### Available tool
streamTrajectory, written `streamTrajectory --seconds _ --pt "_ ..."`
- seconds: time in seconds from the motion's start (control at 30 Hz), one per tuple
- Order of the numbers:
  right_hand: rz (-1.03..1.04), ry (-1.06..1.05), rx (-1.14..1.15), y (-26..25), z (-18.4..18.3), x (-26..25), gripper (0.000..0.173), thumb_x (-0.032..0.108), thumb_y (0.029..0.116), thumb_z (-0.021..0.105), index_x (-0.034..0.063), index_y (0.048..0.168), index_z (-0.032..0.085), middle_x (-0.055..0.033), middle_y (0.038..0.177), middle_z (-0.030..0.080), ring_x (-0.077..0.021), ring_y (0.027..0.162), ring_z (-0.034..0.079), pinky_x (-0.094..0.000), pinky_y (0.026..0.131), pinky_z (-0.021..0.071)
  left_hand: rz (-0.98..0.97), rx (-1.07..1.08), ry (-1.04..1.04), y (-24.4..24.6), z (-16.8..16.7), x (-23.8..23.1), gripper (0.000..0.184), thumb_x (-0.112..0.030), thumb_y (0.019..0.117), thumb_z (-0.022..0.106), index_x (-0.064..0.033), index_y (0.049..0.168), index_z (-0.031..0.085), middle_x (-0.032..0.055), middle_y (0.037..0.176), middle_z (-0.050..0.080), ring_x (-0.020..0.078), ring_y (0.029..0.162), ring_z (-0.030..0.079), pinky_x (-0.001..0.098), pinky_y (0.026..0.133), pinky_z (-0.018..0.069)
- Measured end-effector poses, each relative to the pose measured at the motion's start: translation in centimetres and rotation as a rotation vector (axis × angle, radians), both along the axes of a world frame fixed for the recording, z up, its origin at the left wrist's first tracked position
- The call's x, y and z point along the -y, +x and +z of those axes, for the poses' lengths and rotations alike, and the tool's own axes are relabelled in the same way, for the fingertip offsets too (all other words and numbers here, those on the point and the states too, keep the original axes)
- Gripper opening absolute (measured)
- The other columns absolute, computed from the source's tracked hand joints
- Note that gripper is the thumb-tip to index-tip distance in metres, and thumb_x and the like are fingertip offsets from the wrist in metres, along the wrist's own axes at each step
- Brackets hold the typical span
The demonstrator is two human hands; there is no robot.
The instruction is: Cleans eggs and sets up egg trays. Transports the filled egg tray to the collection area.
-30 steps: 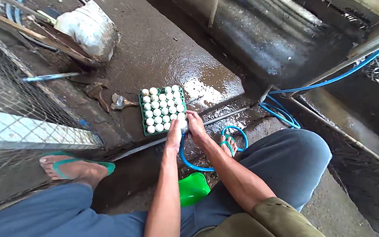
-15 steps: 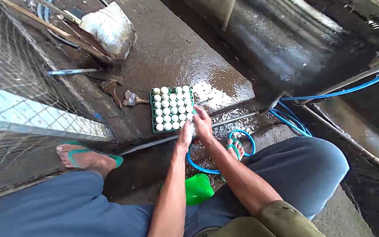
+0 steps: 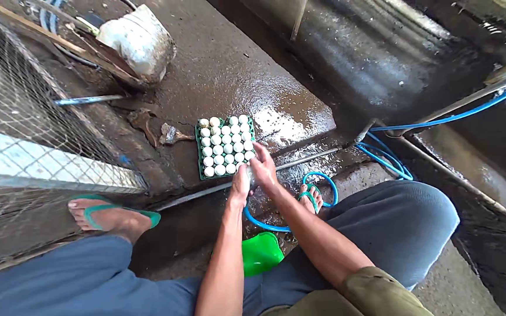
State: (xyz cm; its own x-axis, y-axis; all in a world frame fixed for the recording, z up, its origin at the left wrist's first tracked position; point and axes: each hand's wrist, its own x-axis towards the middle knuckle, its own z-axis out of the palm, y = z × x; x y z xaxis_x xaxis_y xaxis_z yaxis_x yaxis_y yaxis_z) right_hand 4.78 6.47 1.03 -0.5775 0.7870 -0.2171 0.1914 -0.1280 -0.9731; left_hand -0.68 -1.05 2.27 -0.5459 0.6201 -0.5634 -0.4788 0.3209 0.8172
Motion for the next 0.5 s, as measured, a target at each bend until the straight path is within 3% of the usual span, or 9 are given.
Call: streamTrajectory --seconds 0.03,0.07,0.17,0.23,0.3,0.37,0.4,0.43,0.5 --pt "-0.023 -0.153 -0.008 0.1 -0.6 -1.0 0.061 0.008 0.1004 0.054 0.0103 0.158 0.033 -0.0143 0.158 0.043 -0.0269 0.136 0.052 -0.048 0.105 0.048 -0.022 0.1 0.027 -0.1 0.1 -0.1 0.048 -0.037 0.112 0.025 -0.0071 0.097 0.058 0.0016 0.062 0.052 0.0073 0.043 0.045 0.0203 0.039 0.0378" --pt "-0.091 -0.283 0.003 0.1 -1.0 -1.5 0.064 0.01 0.1 0.055 0.0136 0.159 0.029 -0.0152 0.154 0.048 -0.0278 0.129 0.057 -0.0488 0.098 0.0514 -0.035 0.164 0.054 -0.2 0.2 -0.1 0.048 -0.037 0.1118 0.024 -0.0069 0.096 0.057 0.002 0.06 0.051 0.0077 0.041 0.044 0.0197 0.037 0.0362" --pt "-0.296 -0.475 0.008 -0.1 -0.8 -1.6 0.049 0.022 0.1039 0.05 0.0127 0.151 0.04 -0.0165 0.115 0.063 -0.026 0.094 0.063 -0.0465 0.078 0.054 -0.064 0.22 0.072 -0.3 0.6 -0.7 0.047 -0.042 0.1114 0.029 -0.0084 0.1 0.059 0.0023 0.062 0.053 0.0077 0.042 0.044 0.0195 0.038 0.0366" --pt "-0.33 -0.455 -0.014 -0.1 -0.3 -1.5 0.038 0.028 0.1071 0.043 0.0072 0.138 0.052 -0.0131 0.107 0.063 -0.0225 0.089 0.061 -0.0434 0.076 0.0527 -0.058 0.217 0.102 -0.7 0.3 -0.7 0.045 -0.047 0.1105 0.033 -0.0105 0.117 0.059 0.0032 0.073 0.057 0.0082 0.047 0.046 0.0201 0.041 0.0405" --pt "-0.28 -0.23 0.015 0.1 0.6 -0.4 0.038 0.024 0.1076 0.039 0.0037 0.134 0.059 -0.0121 0.12 0.064 -0.021 0.099 0.062 -0.043 0.079 0.0529 -0.029 0.157 0.117 -0.8 -0.2 -0.7 0.05 -0.049 0.1103 0.03 -0.0117 0.13 0.057 0.0048 0.085 0.061 0.0094 0.055 0.052 0.0224 0.047 0.0454" --pt "-0.126 0.095 0.051 0.2 1.1 1.0 0.038 0.014 0.1042 0.043 0.0038 0.135 0.062 -0.0127 0.155 0.049 -0.0228 0.138 0.051 -0.0455 0.107 0.0474 -0.019 0.057 0.123 -0.6 -0.5 -0.6 0.054 -0.046 0.1115 0.023 -0.0112 0.134 0.057 0.0063 0.106 0.067 0.0114 0.083 0.062 0.0288 0.071 0.0533" --pt "-0.076 0.252 0.059 0.1 1.0 1.4 0.036 0.011 0.101 0.048 0.0044 0.131 0.066 -0.0147 0.158 0.046 -0.0263 0.146 0.044 -0.0477 0.116 0.0406 -0.03 0.052 0.141 -0.5 -0.5 -0.4 0.053 -0.042 0.1125 0.022 -0.01 0.14 0.054 0.0079 0.119 0.065 0.0131 0.1 0.062 0.0325 0.086 0.0529" --pt "-0.056 0.336 0.068 0.0 0.9 1.4 0.036 0.011 0.0989 0.05 0.0057 0.129 0.069 -0.0148 0.156 0.049 -0.0282 0.147 0.043 -0.0495 0.119 0.0378 -0.043 0.048 0.13 -0.4 -0.3 -0.3 0.051 -0.04 0.1128 0.023 -0.0093 0.142 0.053 0.0082 0.121 0.064 0.0127 0.102 0.062 0.0324 0.088 0.0524" --pt "-0.07 0.152 0.107 0.0 1.2 0.6 0.04 0.013 0.1025 0.048 0.0103 0.14 0.062 -0.01 0.15 0.056 -0.0226 0.136 0.054 -0.0481 0.108 0.0468 -0.054 0.02 0.043 -0.1 0.2 -0.5 0.045 -0.04 0.1126 0.027 -0.011 0.121 0.061 0.0019 0.083 0.06 0.0067 0.061 0.052 0.0221 0.052 0.0447"
